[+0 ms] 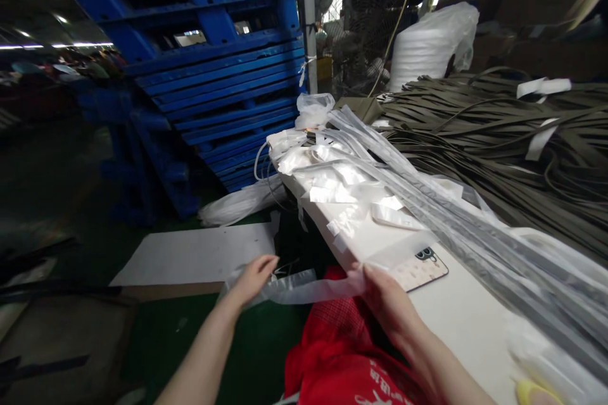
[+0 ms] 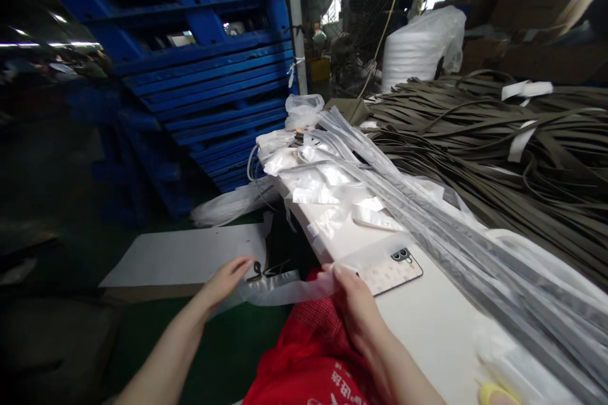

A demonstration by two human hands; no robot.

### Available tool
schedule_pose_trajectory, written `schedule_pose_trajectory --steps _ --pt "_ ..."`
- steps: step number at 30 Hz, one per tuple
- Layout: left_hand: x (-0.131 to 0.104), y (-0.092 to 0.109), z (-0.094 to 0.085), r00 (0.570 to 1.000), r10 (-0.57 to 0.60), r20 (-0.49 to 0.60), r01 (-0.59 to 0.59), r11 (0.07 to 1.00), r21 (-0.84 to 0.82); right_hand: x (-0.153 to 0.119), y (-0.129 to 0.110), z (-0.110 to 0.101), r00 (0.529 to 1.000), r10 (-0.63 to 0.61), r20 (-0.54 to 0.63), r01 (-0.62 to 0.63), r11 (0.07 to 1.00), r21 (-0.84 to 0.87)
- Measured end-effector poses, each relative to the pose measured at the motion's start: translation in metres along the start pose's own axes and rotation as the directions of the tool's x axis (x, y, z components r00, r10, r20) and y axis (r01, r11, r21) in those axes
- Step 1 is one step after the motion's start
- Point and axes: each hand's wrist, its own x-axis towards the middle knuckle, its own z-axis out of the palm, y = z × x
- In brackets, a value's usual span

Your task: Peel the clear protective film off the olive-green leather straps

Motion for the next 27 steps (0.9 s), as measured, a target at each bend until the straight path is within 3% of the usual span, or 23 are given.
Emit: schedule_pose_trajectory --steps 1,2,4,5,6,8,9,10,11,13,15,16,17,18,21,23,25,27 --pt "-0.001 0.017 0.026 0.987 0.078 0.143 -0.049 0.979 -0.199 -0.004 0.015 0.003 0.994 0.037 0.099 -0.029 0.997 -0.078" --pt "-0.003 0.034 0.051 0.935 0.152 0.32 -0.028 0.932 -0.361 -0.008 0.027 0.005 0.979 0.075 0.192 -0.042 0.985 -0.169" --pt "-0.009 0.067 0.092 0.769 0.228 0.597 0.126 0.862 -0.491 -0.015 0.042 0.004 0.941 0.144 0.305 -0.038 0.943 -0.33" --pt "-0.012 0.081 0.106 0.733 0.266 0.626 0.147 0.837 -0.527 -0.018 0.045 0.003 0.933 0.171 0.317 -0.04 0.924 -0.381" --pt "-0.016 0.092 0.114 0.734 0.309 0.605 0.114 0.822 -0.558 -0.021 0.044 0.001 0.926 0.204 0.317 -0.055 0.905 -0.422" --pt "-0.024 0.108 0.115 0.788 0.372 0.49 -0.01 0.804 -0.595 -0.027 0.035 -0.003 0.914 0.245 0.324 -0.086 0.896 -0.435" --pt "-0.028 0.113 0.109 0.799 0.408 0.441 -0.079 0.799 -0.597 -0.03 0.028 -0.004 0.907 0.239 0.347 -0.087 0.912 -0.401" --pt "-0.032 0.115 0.1 0.783 0.448 0.432 -0.133 0.799 -0.587 -0.031 0.02 -0.005 0.899 0.221 0.379 -0.084 0.934 -0.346" --pt "-0.035 0.115 0.09 0.735 0.487 0.471 -0.165 0.803 -0.572 -0.031 0.011 -0.005 0.893 0.191 0.407 -0.079 0.958 -0.275" --pt "-0.041 0.11 0.071 0.559 0.536 0.633 -0.204 0.829 -0.521 -0.026 -0.003 -0.008 0.912 0.098 0.398 -0.053 0.991 -0.122" --pt "-0.044 0.097 0.061 0.39 0.504 0.771 -0.238 0.864 -0.444 -0.015 -0.01 -0.012 0.964 0.002 0.266 0.013 0.999 -0.053" --pt "-0.043 0.088 0.059 0.346 0.468 0.813 -0.251 0.881 -0.401 -0.009 -0.01 -0.015 0.981 -0.05 0.185 0.063 0.996 -0.064" --pt "-0.042 0.08 0.059 0.338 0.431 0.836 -0.272 0.896 -0.352 -0.004 -0.009 -0.019 0.988 -0.093 0.122 0.105 0.99 -0.096" --pt "-0.04 0.071 0.061 0.365 0.4 0.841 -0.301 0.905 -0.3 0.0 -0.007 -0.022 0.99 -0.118 0.083 0.128 0.983 -0.131" --pt "-0.032 0.057 0.073 0.584 0.403 0.705 -0.363 0.906 -0.218 0.004 0.001 -0.025 0.986 -0.126 0.105 0.153 0.936 -0.317" --pt "-0.029 0.058 0.084 0.698 0.437 0.567 -0.304 0.898 -0.318 -0.001 0.007 -0.022 0.976 -0.127 0.177 0.199 0.85 -0.488" --pt "-0.029 0.064 0.098 0.749 0.433 0.502 -0.173 0.859 -0.482 -0.005 0.013 -0.015 0.959 -0.111 0.263 0.253 0.756 -0.603" --pt "-0.03 0.073 0.112 0.806 0.405 0.431 -0.095 0.807 -0.583 -0.007 0.019 -0.01 0.95 -0.074 0.303 0.258 0.729 -0.634"
